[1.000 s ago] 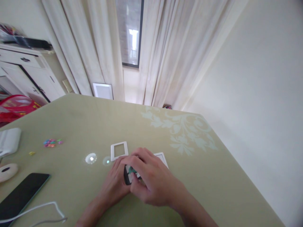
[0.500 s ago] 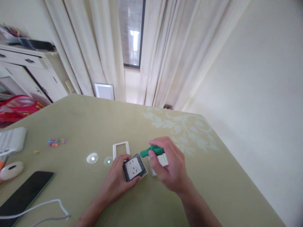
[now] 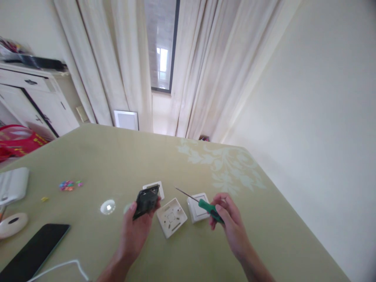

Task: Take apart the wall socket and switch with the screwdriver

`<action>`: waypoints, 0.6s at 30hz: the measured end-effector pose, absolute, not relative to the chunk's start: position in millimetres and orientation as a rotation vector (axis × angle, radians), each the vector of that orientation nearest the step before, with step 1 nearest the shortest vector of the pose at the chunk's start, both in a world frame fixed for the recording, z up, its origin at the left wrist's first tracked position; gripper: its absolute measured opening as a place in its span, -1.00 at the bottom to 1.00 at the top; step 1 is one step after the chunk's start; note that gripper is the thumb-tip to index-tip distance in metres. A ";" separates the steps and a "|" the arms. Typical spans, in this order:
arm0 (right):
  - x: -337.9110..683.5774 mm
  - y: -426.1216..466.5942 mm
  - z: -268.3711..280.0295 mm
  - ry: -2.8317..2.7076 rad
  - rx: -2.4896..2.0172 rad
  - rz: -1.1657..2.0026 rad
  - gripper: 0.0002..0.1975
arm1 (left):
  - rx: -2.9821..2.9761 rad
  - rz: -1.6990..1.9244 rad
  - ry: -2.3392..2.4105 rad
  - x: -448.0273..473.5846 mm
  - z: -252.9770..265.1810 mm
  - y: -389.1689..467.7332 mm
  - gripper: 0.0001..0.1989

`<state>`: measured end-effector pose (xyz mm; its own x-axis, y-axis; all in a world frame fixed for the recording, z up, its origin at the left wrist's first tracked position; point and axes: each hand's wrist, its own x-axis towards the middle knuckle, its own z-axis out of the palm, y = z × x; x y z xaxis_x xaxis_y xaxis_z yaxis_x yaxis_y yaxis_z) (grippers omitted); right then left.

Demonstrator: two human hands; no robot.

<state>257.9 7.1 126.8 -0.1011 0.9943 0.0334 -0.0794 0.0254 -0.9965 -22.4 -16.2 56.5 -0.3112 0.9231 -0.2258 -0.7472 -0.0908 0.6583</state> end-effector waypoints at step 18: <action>182.5 -51.7 83.4 -1.166 -0.992 1.665 -0.37 | -0.117 1.642 0.149 -15.7 58.0 -17.9 -0.43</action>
